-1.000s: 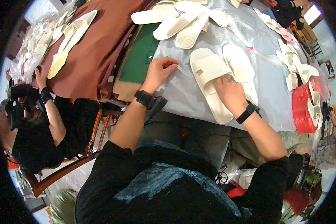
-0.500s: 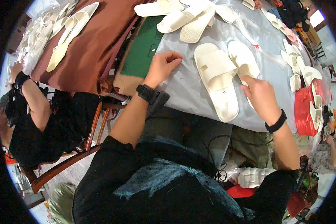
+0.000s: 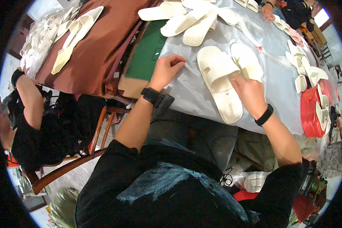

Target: Assembling and hand-sewing components of white slippers at a manufacturing work table.

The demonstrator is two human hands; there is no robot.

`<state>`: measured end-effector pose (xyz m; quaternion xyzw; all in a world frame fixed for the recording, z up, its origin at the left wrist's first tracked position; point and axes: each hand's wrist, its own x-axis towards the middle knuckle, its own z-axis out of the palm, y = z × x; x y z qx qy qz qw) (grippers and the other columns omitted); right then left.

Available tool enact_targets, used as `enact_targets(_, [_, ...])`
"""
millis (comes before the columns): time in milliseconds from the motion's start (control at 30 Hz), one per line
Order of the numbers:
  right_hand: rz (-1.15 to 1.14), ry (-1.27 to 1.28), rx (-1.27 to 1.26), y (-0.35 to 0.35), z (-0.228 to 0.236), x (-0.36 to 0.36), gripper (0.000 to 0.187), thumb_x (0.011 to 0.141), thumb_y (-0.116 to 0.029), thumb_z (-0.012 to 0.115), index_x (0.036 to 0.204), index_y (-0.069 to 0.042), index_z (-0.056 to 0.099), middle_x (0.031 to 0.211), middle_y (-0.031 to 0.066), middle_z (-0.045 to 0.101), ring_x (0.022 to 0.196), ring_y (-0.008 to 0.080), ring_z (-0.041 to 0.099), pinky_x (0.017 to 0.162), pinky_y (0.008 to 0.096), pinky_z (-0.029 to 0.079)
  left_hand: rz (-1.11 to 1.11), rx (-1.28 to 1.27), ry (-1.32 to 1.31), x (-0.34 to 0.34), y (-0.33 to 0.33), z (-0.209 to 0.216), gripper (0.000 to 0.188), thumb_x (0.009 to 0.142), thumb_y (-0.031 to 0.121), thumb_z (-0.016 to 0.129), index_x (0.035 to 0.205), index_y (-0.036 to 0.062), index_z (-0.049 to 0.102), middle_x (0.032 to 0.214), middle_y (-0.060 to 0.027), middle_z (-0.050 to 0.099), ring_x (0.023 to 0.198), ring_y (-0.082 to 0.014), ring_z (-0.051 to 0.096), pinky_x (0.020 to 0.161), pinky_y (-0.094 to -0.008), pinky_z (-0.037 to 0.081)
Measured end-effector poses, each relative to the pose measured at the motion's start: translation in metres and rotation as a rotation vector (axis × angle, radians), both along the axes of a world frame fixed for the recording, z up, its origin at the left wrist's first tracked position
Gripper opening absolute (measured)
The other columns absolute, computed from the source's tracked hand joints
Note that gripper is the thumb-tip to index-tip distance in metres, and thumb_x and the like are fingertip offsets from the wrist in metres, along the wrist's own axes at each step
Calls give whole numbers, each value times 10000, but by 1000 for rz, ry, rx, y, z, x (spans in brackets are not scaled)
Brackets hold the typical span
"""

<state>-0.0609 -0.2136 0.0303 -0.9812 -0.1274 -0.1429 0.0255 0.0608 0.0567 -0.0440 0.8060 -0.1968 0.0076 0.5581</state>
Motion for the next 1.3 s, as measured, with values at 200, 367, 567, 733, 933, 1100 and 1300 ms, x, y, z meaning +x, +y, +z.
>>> enact_targets(200, [44,39,1,1,-19,8,113,880,-205,605,880,-92,598,684,100,650,625,298,654,536,417,508,-2,-23,-20,2,1,-3,143,866,100,677,964,-2,700,793,-23,680,720,-68,590,656,-231,478])
enact_targets(367, [79,37,-27,-3,-28,10,102,866,-183,595,870,-80,590,708,112,643,665,297,661,551,418,516,-2,-24,5,-1,-2,-3,135,867,88,671,957,-9,698,793,-26,680,718,-68,591,655,-231,475])
enact_targets(567, [118,40,-23,-6,-24,6,122,834,-145,585,929,-68,591,704,117,628,681,307,654,564,424,524,28,-10,-42,0,2,-3,145,842,78,682,966,7,704,824,-99,717,721,-133,659,684,-273,520])
enact_targets(733, [120,2,21,-5,-22,4,193,806,-99,577,993,-54,592,693,106,628,688,288,662,548,408,522,15,17,-13,0,-1,1,144,843,84,683,962,6,705,827,-100,716,719,-136,659,684,-271,519])
enact_targets(933, [174,-4,-212,-4,-25,13,187,783,-81,581,967,-47,593,703,84,631,675,236,664,549,368,526,1,-24,-33,2,0,-7,134,872,96,675,967,7,705,764,4,662,678,-48,556,618,-220,458])
enact_targets(1100, [217,2,-259,-7,-26,16,129,785,-83,579,913,-68,577,688,67,608,691,238,663,549,369,527,1,2,-28,0,0,-4,141,871,99,674,970,3,704,774,-3,669,681,-53,564,621,-222,462])
enact_targets(1300, [159,106,-150,-9,-16,7,52,807,-114,589,853,-91,588,692,86,600,693,275,655,567,405,520,7,-14,-22,-1,0,-2,150,870,106,677,972,-1,703,777,-15,673,683,-61,573,623,-228,466])
